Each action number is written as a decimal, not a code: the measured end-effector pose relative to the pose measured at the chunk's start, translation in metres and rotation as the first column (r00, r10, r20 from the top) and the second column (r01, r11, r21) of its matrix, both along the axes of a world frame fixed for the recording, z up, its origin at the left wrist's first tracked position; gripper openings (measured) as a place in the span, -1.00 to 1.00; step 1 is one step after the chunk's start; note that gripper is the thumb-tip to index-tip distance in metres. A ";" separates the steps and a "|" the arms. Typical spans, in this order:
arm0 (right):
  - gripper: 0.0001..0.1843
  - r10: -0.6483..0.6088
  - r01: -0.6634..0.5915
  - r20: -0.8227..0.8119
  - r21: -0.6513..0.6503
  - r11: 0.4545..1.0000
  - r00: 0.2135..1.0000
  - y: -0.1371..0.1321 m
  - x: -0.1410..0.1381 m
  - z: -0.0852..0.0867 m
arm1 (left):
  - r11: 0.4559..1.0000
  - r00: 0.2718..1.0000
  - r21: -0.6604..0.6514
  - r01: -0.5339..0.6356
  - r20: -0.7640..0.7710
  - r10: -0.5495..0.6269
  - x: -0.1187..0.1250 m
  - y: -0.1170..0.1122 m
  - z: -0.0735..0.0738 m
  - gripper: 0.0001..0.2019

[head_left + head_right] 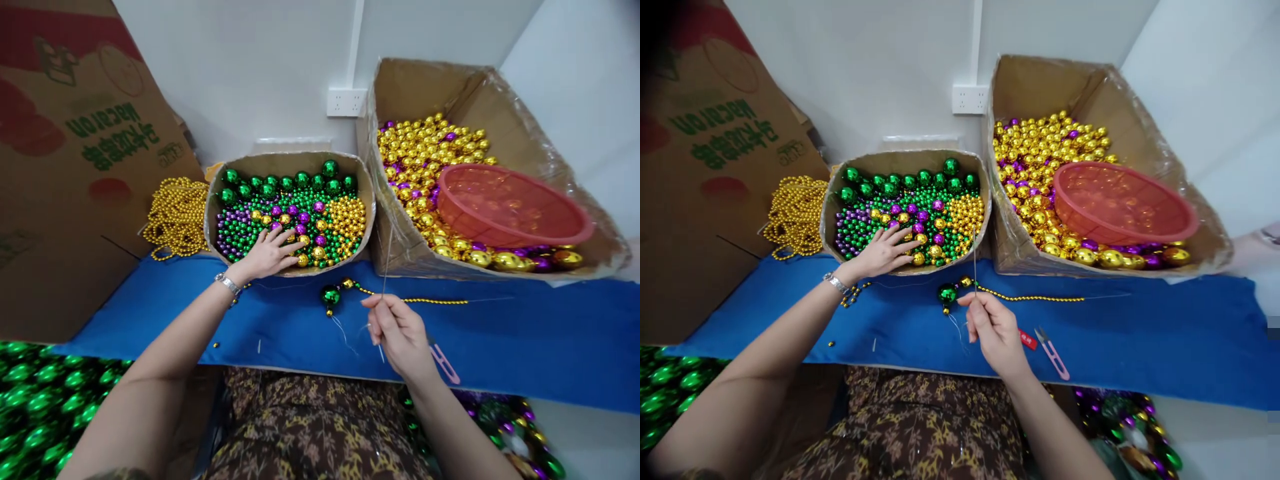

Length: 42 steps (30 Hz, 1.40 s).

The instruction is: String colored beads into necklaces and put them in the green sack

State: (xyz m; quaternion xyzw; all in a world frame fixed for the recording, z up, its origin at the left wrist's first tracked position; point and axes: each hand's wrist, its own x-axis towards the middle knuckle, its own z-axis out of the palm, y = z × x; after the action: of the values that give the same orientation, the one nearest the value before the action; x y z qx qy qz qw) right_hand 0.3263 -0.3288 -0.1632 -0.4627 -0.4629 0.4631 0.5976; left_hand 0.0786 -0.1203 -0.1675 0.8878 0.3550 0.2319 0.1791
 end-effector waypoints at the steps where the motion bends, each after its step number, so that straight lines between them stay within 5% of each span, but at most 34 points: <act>1: -0.75 0.000 0.000 0.000 -0.003 1.000 1.000 0.000 0.000 -0.001 | 0.999 0.999 0.047 -0.018 -0.041 0.020 -0.004 0.006 0.001 -0.61; 4: -0.74 0.005 -0.005 0.003 -0.021 1.000 1.000 0.001 0.000 -0.002 | 0.975 0.984 0.207 -0.086 -0.133 0.115 -0.015 0.018 0.002 -0.57; 8: -0.74 0.028 -0.027 0.040 -0.026 0.999 0.999 0.003 -0.003 -0.002 | 0.940 0.979 0.299 -0.165 -0.068 0.194 -0.019 0.023 -0.002 -0.60; 16: -0.77 -0.024 0.022 0.041 0.037 0.999 0.999 0.002 0.003 0.004 | 0.952 0.994 0.293 -0.089 -0.039 0.105 -0.007 0.013 -0.014 -0.60; 24: -0.74 -0.045 0.043 0.059 0.039 0.998 0.997 0.001 0.005 0.010 | 0.938 0.990 0.322 -0.129 0.088 0.106 0.006 0.001 0.003 -0.70; 32: -0.72 -0.002 -0.001 0.164 0.018 1.000 0.987 0.002 0.006 0.006 | 0.944 0.990 0.295 -0.144 0.040 0.138 0.012 -0.003 0.008 -0.71; 37: -0.68 0.018 -0.018 0.307 -0.003 1.000 0.951 0.004 0.003 0.005 | 0.948 0.963 0.258 -0.188 -0.139 0.229 0.037 0.003 0.016 -0.70; 42: -0.65 0.031 -0.044 0.421 0.021 0.999 0.907 0.005 0.000 0.004 | 0.921 0.803 0.211 -0.327 -0.452 0.389 0.080 0.019 0.022 -0.57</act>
State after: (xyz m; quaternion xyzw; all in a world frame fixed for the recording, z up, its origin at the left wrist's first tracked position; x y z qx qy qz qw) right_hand 0.3263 -0.3237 -0.1592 -0.5335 -0.5965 0.3569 0.4819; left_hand 0.1581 -0.1016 -0.1454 0.8433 0.5346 0.0526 -0.0178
